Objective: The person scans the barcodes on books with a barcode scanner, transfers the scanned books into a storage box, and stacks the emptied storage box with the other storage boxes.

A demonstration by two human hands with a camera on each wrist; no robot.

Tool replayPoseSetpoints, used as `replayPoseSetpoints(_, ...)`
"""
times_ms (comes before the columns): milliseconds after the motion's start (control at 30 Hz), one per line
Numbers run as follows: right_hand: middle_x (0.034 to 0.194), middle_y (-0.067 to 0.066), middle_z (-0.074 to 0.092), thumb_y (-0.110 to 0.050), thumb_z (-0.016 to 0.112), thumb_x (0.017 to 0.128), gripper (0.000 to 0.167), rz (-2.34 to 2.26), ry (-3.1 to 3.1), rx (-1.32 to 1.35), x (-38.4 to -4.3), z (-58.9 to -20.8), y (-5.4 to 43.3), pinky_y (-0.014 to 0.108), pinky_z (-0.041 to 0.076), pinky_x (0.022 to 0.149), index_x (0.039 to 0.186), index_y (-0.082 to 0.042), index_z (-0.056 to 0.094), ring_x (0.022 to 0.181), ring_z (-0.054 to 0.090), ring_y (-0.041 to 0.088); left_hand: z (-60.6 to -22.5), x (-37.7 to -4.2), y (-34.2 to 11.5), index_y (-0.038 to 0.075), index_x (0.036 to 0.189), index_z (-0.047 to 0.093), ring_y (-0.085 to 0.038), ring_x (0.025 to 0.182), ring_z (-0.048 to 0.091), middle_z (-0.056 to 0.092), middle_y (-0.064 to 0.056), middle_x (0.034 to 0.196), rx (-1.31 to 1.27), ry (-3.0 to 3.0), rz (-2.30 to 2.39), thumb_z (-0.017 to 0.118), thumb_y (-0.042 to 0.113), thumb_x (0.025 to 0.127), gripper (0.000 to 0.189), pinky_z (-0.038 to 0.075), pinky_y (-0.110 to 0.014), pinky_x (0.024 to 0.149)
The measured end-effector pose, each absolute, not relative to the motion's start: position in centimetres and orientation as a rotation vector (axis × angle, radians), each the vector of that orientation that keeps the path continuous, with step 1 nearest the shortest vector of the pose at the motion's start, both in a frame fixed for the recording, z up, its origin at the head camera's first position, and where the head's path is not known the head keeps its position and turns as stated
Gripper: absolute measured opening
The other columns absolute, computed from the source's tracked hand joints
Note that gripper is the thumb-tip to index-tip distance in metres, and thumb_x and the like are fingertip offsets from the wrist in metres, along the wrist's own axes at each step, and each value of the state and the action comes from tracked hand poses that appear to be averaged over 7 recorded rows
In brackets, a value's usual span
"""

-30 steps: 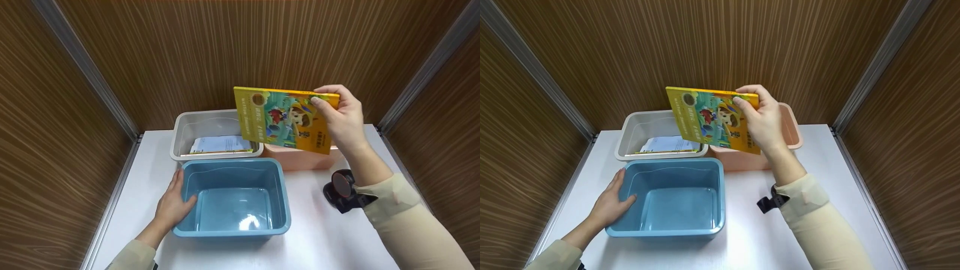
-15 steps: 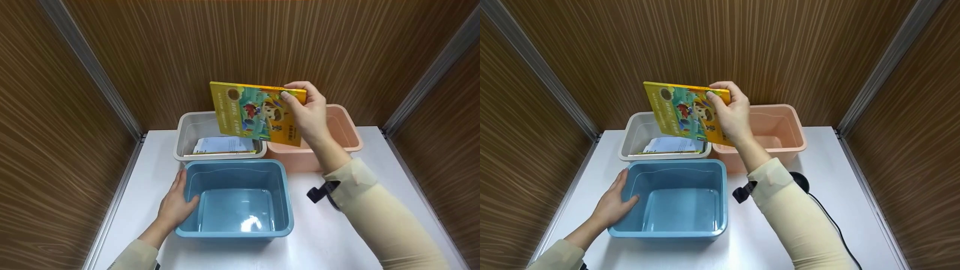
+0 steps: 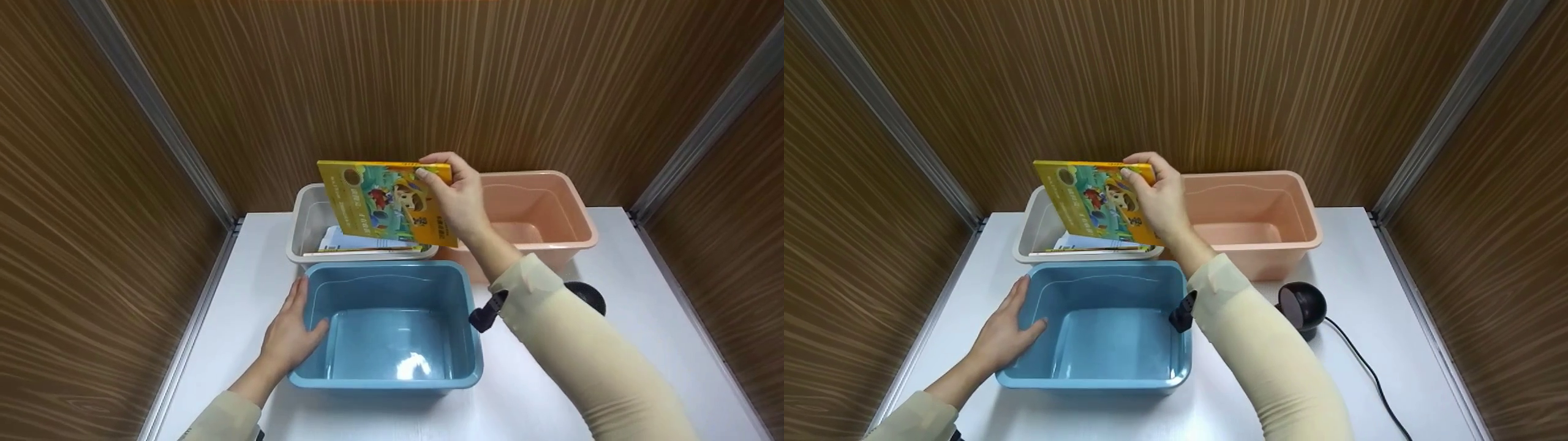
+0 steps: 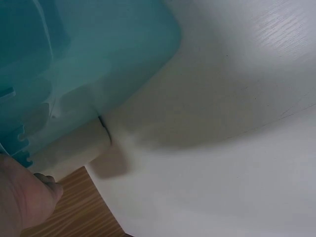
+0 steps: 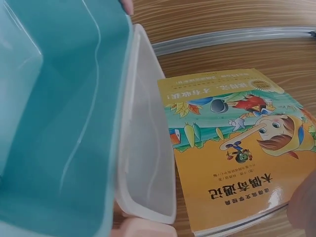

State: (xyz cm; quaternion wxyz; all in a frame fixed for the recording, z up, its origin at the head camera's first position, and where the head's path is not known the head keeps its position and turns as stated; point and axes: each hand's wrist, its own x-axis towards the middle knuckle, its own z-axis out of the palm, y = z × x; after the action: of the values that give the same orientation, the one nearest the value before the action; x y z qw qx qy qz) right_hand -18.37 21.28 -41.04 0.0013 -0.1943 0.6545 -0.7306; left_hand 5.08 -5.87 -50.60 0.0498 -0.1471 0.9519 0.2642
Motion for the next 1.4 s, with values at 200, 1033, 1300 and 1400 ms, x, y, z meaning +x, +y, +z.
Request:
replayPoseSetpoints(200, 0.117, 0.009, 0.073, -0.018, 0.070, 0.104, 0.021, -2.209, 2.053, -0.638, -17.9, -42.0, 19.5, 0.042, 0.061, 0.086, 0.123, -0.007, 0.072, 0.099, 0.071, 0.029, -50.5, 5.1, -6.0, 0.003, 0.170, 0.015, -0.045, 0.156, 0.029, 0.013, -0.020, 0.176, -0.448, 2.888, 0.807, 0.070, 0.030, 0.097, 0.096, 0.041, -0.057, 0.116)
replayPoseSetpoints(1033, 0.112, 0.009, 0.070, -0.018, 0.070, 0.104, 0.019, -1.983, 2.017, -0.729, -16.2, -44.3, 16.4, 0.035, 0.057, 0.073, 0.121, -0.011, 0.075, 0.088, 0.066, 0.023, -50.4, 4.9, -6.3, 0.005, 0.170, 0.014, -0.044, 0.155, 0.030, 0.012, -0.019, 0.176, -0.464, 2.866, 0.781, 0.069, 0.032, 0.097, 0.096, 0.042, -0.058, 0.115)
replayPoseSetpoints(1300, 0.118, 0.010, 0.071, -0.017, 0.069, 0.104, 0.019, -1.959, 1.981, -0.692, -15.9, -45.8, 15.7, 0.041, 0.061, 0.088, 0.121, -0.009, 0.074, 0.102, 0.069, 0.024, -50.2, 4.9, -6.3, 0.005, 0.171, 0.012, -0.043, 0.157, 0.026, 0.010, -0.019, 0.177, -0.458, 2.852, 0.782, 0.068, 0.034, 0.098, 0.096, 0.040, -0.057, 0.117)
replayPoseSetpoints(1400, 0.120, 0.010, 0.071, -0.017, 0.068, 0.105, 0.020, -1.949, 1.970, -0.682, -15.8, -46.3, 15.6, 0.040, 0.060, 0.091, 0.123, -0.008, 0.073, 0.105, 0.069, 0.024, -50.1, 5.0, -6.3, 0.004, 0.170, 0.013, -0.045, 0.156, 0.028, 0.011, -0.020, 0.176, -0.458, 2.863, 0.789, 0.069, 0.032, 0.097, 0.096, 0.041, -0.059, 0.116)
